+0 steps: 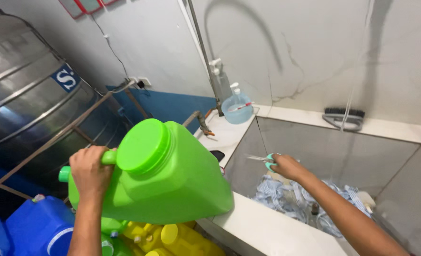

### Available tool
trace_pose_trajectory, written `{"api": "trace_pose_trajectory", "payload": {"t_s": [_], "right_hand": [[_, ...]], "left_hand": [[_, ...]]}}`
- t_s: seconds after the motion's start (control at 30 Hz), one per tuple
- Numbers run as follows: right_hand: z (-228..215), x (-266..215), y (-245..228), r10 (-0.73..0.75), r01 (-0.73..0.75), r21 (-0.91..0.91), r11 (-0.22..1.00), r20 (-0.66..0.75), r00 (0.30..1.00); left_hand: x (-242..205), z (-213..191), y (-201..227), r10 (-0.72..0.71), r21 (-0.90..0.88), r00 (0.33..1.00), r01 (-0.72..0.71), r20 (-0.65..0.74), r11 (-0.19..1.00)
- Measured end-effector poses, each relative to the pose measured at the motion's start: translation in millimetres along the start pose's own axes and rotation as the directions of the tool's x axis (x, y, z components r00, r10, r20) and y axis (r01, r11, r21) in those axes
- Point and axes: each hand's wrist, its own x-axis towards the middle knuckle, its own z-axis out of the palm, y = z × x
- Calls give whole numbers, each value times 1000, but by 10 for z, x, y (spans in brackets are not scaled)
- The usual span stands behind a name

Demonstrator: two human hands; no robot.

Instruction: The person uses scissors to cut the plastic rims and caps off several yellow and green jerrycans. They handle each container one at a time, rotate it to cut around the opening, and place the finished containers back with the others.

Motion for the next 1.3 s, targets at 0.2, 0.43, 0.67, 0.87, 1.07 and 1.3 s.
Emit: {"api": "trace_pose_trajectory", "payload": {"t_s": [0.2,0.43,0.67,0.87,1.07,1.3], "right_hand": [[241,-227,-629,-123,119,30,992,185,975],[187,-296,-1092,-185,209,-106,972,199,962],[227,-259,-1093,-409,414,-120,902,65,910],[248,-160,-1090,-484,489,-152,859,67,872],[272,-135,-1217,-587,585,-217,782,59,807],[-601,-1,-1348,-313,349,-156,924,216,925]], "left_hand": [[-175,327,-178,-92,-63,994,89,-54,994],[-560,453,-478,-98,17,988,101,-123,995],[-949,358,-749,-167,-32,981,165,-100,986],[-996,349,-784,-191,-74,975,183,-114,980],[-1052,397,-881,-198,-74,975,191,-104,979],[-827,533,-1483,-271,-130,959,259,-80,957]]}}
